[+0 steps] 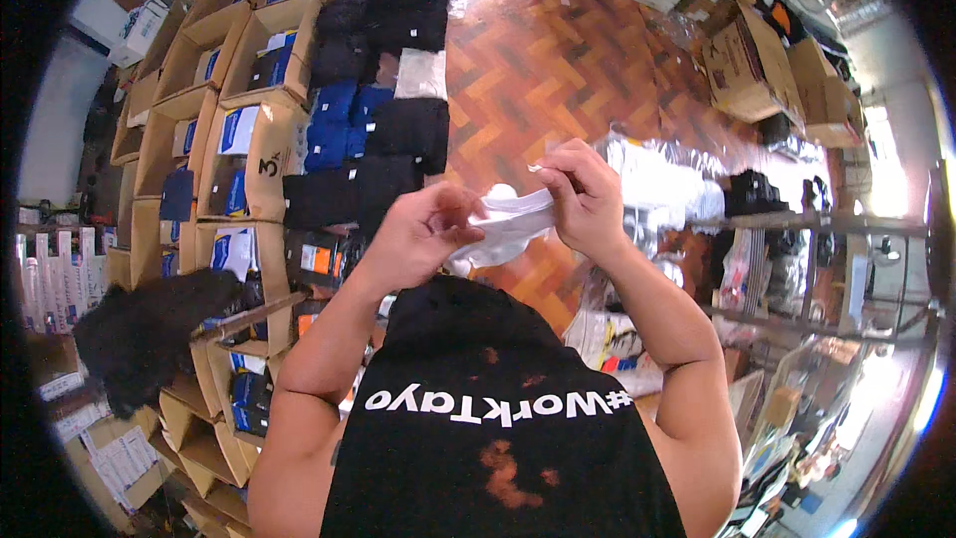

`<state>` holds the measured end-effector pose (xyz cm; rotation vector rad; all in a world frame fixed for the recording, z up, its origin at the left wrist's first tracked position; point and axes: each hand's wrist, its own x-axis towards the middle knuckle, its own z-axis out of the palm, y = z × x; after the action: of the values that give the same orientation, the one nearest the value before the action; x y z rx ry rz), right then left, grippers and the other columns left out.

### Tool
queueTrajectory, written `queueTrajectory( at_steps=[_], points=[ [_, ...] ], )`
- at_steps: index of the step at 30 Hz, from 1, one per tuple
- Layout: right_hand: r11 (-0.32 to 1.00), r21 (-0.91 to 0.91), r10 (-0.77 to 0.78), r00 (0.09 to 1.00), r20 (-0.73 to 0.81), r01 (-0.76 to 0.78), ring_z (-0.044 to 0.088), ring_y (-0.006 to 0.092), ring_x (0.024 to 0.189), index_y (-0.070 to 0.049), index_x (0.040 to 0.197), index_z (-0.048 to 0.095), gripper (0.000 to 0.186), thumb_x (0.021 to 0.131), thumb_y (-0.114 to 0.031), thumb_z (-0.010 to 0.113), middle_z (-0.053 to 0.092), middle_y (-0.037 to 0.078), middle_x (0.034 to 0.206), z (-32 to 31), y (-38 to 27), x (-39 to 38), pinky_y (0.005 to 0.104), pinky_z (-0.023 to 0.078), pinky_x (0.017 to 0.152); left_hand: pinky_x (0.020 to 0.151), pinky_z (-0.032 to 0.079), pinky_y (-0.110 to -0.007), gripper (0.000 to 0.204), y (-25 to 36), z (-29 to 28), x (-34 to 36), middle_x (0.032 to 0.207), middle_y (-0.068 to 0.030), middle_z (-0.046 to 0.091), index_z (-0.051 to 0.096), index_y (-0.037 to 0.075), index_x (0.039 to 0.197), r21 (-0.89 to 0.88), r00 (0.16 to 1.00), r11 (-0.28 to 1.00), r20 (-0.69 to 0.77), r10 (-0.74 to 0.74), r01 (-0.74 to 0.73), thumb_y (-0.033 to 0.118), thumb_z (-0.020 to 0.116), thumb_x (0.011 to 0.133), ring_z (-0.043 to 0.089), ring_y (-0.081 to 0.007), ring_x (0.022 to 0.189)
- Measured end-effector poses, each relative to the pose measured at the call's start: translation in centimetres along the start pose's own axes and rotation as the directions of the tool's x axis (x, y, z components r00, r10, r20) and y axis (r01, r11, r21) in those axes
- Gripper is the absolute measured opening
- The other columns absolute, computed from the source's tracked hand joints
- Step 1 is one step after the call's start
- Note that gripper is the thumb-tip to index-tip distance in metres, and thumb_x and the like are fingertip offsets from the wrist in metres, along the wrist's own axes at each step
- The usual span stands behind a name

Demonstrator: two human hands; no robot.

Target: The person prepares shirts for printing by aligning them on a heat press and trimming designs with scissors.

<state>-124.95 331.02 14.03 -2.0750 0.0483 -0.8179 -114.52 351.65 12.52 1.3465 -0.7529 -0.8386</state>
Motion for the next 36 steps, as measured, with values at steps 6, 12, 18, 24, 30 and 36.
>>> queueTrajectory(
  at_steps=[6, 12, 18, 24, 30, 36],
  points=[
    [0.996, -0.084, -0.016, 0.996, 0.086, 0.023, 0.055, 0.0128, 0.066, -0.001, 0.090, 0.065, 0.002, 0.089, -0.002, 0.064, 0.061, 0.007, 0.076, 0.2, 13.0, 17.4, 0.0260, 0.043, 0.057, 0.063, 0.044, -0.023, 0.016, -4.0, -5.8, 20.7, 0.087, -0.0012, 0.058, 0.054, 0.005, 0.089, -0.422, 0.959, 0.898, 0.282, -0.003, 0.127, 0.001, 0.069, 0.087, 0.054, -0.0068, 0.074],
    [0.920, -0.092, 0.374, 0.923, -0.089, -0.381, 0.051, 0.0035, 0.065, 0.000, 0.091, 0.064, 0.008, 0.094, -0.007, 0.062, 0.057, -0.002, 0.073, -1.6, 24.1, 31.7, 0.0222, 0.041, 0.056, 0.062, 0.046, -0.030, 0.016, -0.3, -12.0, 41.6, 0.079, -0.0067, 0.059, 0.068, 0.003, 0.098, 0.242, 0.964, 0.947, 0.214, 0.160, -0.211, -0.002, 0.069, 0.083, 0.059, -0.0146, 0.074],
    [0.791, 0.192, 0.590, 0.808, 0.013, -0.581, 0.053, 0.0038, 0.068, -0.001, 0.092, 0.062, 0.014, 0.096, -0.014, 0.061, 0.060, -0.003, 0.075, -5.0, 36.6, 45.2, 0.0221, 0.043, 0.060, 0.063, 0.049, -0.032, 0.011, 3.2, -19.6, 63.5, 0.084, -0.0117, 0.062, 0.071, 0.005, 0.091, 0.587, 0.855, 0.707, -0.049, 0.517, -0.394, 0.000, 0.070, 0.081, 0.063, -0.0243, 0.076],
    [0.882, 0.250, 0.338, 0.906, 0.253, -0.399, 0.057, 0.0211, 0.111, -0.003, 0.089, 0.069, 0.006, 0.086, -0.007, 0.072, 0.058, 0.011, 0.121, -7.6, 50.4, 62.2, 0.0372, 0.044, 0.097, 0.092, 0.048, -0.030, 0.025, 3.4, -25.8, 83.7, 0.103, -0.0062, 0.065, 0.062, -0.001, 0.105, -0.399, 0.984, 0.902, -0.018, 0.175, -0.168, -0.009, 0.066, 0.082, 0.061, -0.0133, 0.098],
    [0.946, 0.313, -0.116, 0.808, 0.578, -0.089, 0.051, 0.0319, 0.121, -0.009, 0.081, 0.072, 0.010, 0.074, -0.010, 0.080, 0.058, 0.014, 0.126, -6.3, 59.1, 85.4, 0.0446, 0.041, 0.101, 0.081, 0.043, -0.024, 0.020, 7.8, -34.5, 99.6, 0.091, -0.0042, 0.059, 0.058, 0.000, 0.091, -0.401, 0.968, 0.916, 0.223, 0.119, -0.020, 0.001, 0.048, 0.075, 0.056, -0.0126, 0.087],
    [0.967, 0.237, -0.037, 0.876, 0.480, -0.089, 0.049, 0.0314, 0.125, -0.006, 0.087, 0.073, 0.008, 0.079, -0.006, 0.075, 0.053, 0.016, 0.135, -2.9, 71.0, 103.9, 0.0441, 0.040, 0.103, 0.068, 0.039, -0.025, 0.018, 7.5, -45.2, 117.4, 0.080, -0.0023, 0.052, 0.054, -0.001, 0.081, -0.194, 0.985, 0.966, 0.012, 0.173, -0.168, 0.007, 0.044, 0.068, 0.050, -0.0137, 0.075]
  ],
)
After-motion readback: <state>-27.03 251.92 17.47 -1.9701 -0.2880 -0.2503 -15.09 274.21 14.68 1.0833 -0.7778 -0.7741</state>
